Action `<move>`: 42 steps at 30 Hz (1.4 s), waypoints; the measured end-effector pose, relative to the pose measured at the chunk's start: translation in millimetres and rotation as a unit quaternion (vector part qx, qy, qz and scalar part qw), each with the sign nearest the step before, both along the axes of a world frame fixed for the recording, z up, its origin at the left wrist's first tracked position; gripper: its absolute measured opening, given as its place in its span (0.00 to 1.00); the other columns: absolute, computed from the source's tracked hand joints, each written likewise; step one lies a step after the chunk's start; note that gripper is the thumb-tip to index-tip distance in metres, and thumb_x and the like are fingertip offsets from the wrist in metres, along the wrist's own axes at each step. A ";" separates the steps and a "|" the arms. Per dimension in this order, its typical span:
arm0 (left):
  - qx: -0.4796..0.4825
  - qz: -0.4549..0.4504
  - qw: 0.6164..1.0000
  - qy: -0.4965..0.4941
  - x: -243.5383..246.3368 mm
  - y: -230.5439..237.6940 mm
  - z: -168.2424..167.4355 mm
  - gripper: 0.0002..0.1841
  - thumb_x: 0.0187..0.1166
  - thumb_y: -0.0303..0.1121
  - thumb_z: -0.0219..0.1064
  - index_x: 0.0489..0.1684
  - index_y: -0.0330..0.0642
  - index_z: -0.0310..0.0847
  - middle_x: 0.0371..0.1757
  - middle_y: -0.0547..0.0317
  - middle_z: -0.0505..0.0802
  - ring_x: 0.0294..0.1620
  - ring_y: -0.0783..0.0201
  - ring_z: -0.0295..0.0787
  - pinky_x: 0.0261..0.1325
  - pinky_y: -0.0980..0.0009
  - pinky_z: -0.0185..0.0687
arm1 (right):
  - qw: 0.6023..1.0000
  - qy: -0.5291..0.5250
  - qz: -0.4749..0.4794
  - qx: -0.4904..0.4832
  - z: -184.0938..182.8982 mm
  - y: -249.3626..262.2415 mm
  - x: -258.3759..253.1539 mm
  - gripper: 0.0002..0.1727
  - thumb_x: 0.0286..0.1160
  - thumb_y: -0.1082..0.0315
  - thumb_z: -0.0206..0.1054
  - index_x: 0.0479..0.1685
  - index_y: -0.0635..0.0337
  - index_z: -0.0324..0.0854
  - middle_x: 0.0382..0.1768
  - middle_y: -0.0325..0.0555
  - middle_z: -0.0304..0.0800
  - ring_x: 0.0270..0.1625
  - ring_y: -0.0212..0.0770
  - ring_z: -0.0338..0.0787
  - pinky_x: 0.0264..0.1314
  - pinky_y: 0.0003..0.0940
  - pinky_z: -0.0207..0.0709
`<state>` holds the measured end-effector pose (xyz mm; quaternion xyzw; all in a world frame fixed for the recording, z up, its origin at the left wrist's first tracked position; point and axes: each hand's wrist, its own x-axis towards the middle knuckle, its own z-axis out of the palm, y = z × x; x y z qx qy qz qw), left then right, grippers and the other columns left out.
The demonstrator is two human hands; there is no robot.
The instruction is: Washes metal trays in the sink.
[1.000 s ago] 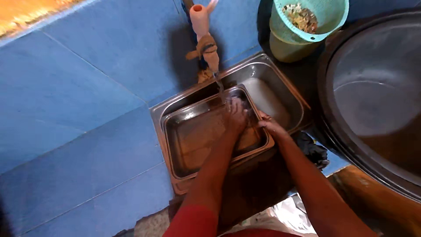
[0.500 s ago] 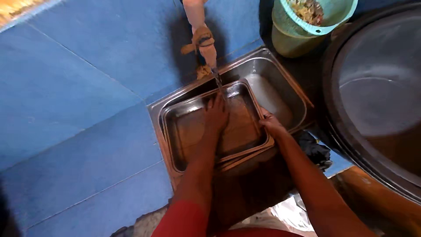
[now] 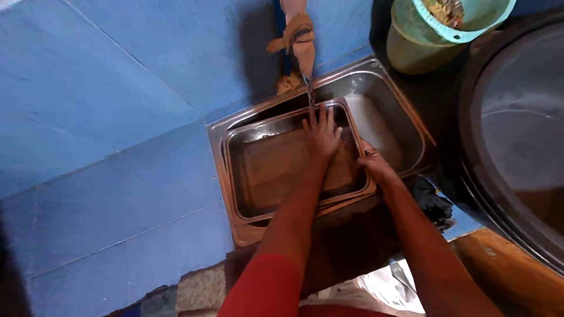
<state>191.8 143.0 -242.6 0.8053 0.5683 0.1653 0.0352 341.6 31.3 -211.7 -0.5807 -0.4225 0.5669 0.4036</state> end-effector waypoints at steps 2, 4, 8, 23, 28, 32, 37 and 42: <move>-0.021 -0.006 1.000 0.011 -3.6 6.1 5.5 0.36 0.89 0.51 0.52 0.97 0.51 0.51 0.98 0.60 0.54 0.98 0.41 0.36 0.90 0.30 0.27 | 1.000 -0.001 0.003 0.009 -1.3 -2.5 1.3 0.43 0.70 0.86 0.56 0.92 0.51 0.58 0.81 0.49 0.75 0.73 0.40 0.82 0.72 0.41 0.78; 0.023 -0.002 0.999 0.026 -27.9 10.8 -4.7 0.34 0.89 0.51 0.52 0.95 0.53 0.55 0.96 0.63 0.60 0.97 0.44 0.43 0.89 0.28 0.34 | 1.000 0.001 0.004 0.010 -2.6 -2.8 1.5 0.42 0.73 0.84 0.55 0.93 0.51 0.58 0.83 0.49 0.74 0.75 0.40 0.81 0.73 0.41 0.78; -0.027 0.150 0.988 0.020 -105.7 0.1 -0.4 0.37 0.89 0.54 0.51 0.97 0.53 0.49 0.98 0.54 0.52 0.97 0.38 0.37 0.86 0.23 0.37 | 1.000 0.016 -0.007 0.009 -5.6 1.0 3.2 0.42 0.71 0.86 0.57 0.90 0.52 0.62 0.80 0.49 0.77 0.71 0.40 0.83 0.70 0.42 0.80; -0.140 0.100 0.984 0.040 -89.4 -40.7 -3.7 0.36 0.92 0.60 0.39 0.95 0.51 0.55 0.96 0.39 0.53 0.96 0.33 0.37 0.91 0.32 0.37 | 1.000 -0.008 0.005 0.020 -3.4 -2.7 1.3 0.42 0.69 0.85 0.58 0.90 0.53 0.62 0.77 0.49 0.79 0.67 0.37 0.84 0.67 0.38 0.80; -0.113 0.051 0.968 0.217 -224.3 -28.4 24.1 0.34 0.93 0.58 0.39 0.91 0.47 0.63 0.93 0.49 0.64 0.94 0.30 0.43 0.85 0.19 0.25 | 0.999 0.005 -0.003 0.040 -4.2 -2.0 0.5 0.43 0.68 0.87 0.58 0.90 0.55 0.61 0.80 0.50 0.77 0.70 0.36 0.83 0.70 0.36 0.79; -0.200 -0.058 0.922 0.325 -268.6 -53.6 76.1 0.32 0.88 0.47 0.58 0.87 0.36 0.67 0.90 0.39 0.67 0.95 0.32 0.44 0.90 0.27 0.23 | 0.998 0.015 -0.012 0.051 -4.2 1.2 -1.2 0.44 0.66 0.89 0.59 0.91 0.58 0.60 0.80 0.52 0.76 0.72 0.33 0.82 0.72 0.31 0.78; -0.267 -0.127 0.929 0.223 -262.4 -164.6 74.6 0.28 0.91 0.51 0.53 0.74 0.40 0.83 0.81 0.42 0.81 0.89 0.38 0.63 0.90 0.28 0.30 | 0.998 0.005 -0.018 0.060 -3.8 0.6 -1.5 0.43 0.66 0.89 0.59 0.90 0.60 0.61 0.81 0.52 0.75 0.73 0.33 0.81 0.73 0.30 0.77; -0.382 -0.107 0.912 0.102 -189.8 -189.2 73.2 0.29 0.96 0.52 0.40 0.89 0.52 0.67 0.87 0.42 0.72 0.91 0.40 0.59 0.91 0.33 0.41 | 0.998 -0.001 0.002 0.061 -1.2 0.4 1.0 0.38 0.72 0.85 0.56 0.89 0.61 0.62 0.80 0.53 0.75 0.74 0.34 0.80 0.75 0.33 0.76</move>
